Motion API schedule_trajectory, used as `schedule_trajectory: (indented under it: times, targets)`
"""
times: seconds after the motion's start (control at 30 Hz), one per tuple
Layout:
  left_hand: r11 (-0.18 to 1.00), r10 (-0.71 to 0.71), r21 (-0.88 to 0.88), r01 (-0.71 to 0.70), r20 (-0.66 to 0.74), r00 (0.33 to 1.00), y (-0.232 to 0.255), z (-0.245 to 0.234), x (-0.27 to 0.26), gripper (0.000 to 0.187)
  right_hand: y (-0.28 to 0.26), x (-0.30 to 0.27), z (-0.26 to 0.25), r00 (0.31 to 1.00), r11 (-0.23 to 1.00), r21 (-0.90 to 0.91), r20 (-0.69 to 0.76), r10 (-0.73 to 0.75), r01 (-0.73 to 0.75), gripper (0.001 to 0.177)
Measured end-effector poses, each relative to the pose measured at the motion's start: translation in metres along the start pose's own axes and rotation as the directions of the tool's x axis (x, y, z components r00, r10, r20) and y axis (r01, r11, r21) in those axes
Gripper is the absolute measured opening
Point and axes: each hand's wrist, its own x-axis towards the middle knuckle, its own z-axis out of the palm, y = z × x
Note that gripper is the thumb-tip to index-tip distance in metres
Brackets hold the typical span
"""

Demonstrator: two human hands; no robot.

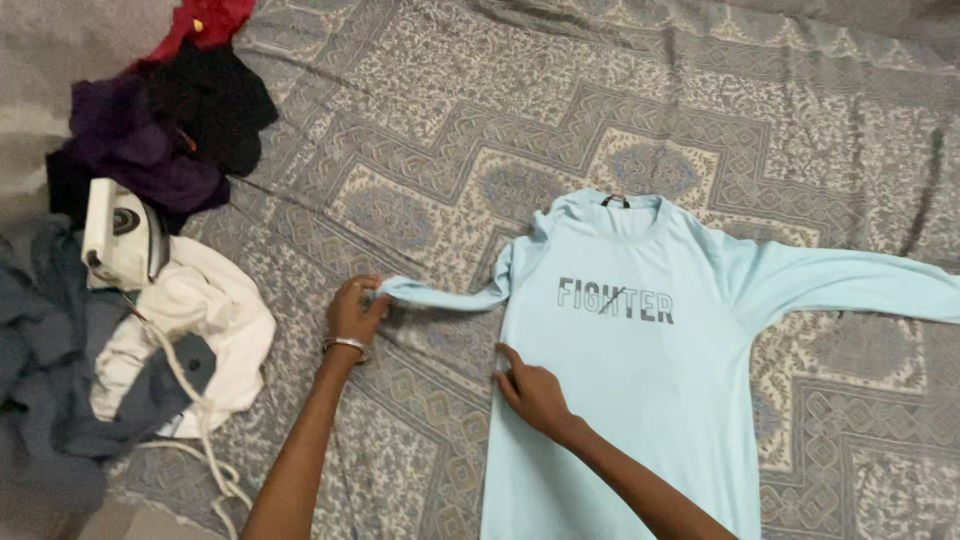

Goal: The person lays a light blue long-sleeved shirt flat on a patterned bedspread and smooths it out by hand. They then use a white electric iron to press the shirt, moving the iron systematically across the body and sleeves to remove wrinkles.

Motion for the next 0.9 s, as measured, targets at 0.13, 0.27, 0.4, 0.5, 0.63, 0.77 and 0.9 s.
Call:
schedule_trajectory:
  times: [0.13, 0.27, 0.4, 0.5, 0.63, 0.77, 0.9]
  targets:
    - [0.808, -0.462, -0.491, 0.326, -0.184, 0.868, -0.043, -0.049, 0.049, 0.020, -0.007, 0.004, 0.006, 0.996, 0.988, -0.137, 0.048, 0.082, -0.074, 0.057]
    - [0.732, -0.556, -0.564, 0.383, -0.169, 0.814, -0.035, -0.114, 0.120, 0.023, -0.016, 0.016, 0.004, 0.976, 0.968, -0.208, 0.139, 0.168, -0.138, 0.064]
    - [0.517, -0.678, -0.505, 0.691, 0.250, 0.691, -0.002, -0.147, 0.156, 0.039, -0.029, 0.030, -0.006, 0.891, 0.922, -0.329, 0.326, 0.315, -0.206, 0.066]
    - [0.431, -0.653, -0.441, 0.787, 0.449, 0.609, 0.003, -0.153, 0.166, 0.046, -0.037, 0.047, -0.030, 0.883, 0.912, -0.368, 0.346, 0.316, -0.182, 0.058]
    - [0.429, -0.682, -0.261, 0.865, 0.535, 0.499, -0.021, -0.162, 0.160, 0.037, -0.044, 0.076, -0.057, 0.921, 0.921, -0.274, 0.198, 0.336, -0.277, 0.048]
    - [0.859, -0.499, 0.181, 0.479, 0.505, 0.705, -0.045, -0.200, 0.156, 0.031, -0.041, 0.128, -0.066, 0.946, 0.932, -0.184, 0.034, 0.322, -0.311, 0.045]
    - [0.843, -0.534, 0.239, 0.481, 0.476, 0.699, -0.049, -0.236, 0.158, 0.034, -0.017, 0.198, -0.061, 0.974, 0.852, -0.515, -0.131, -0.188, 0.095, 0.055]
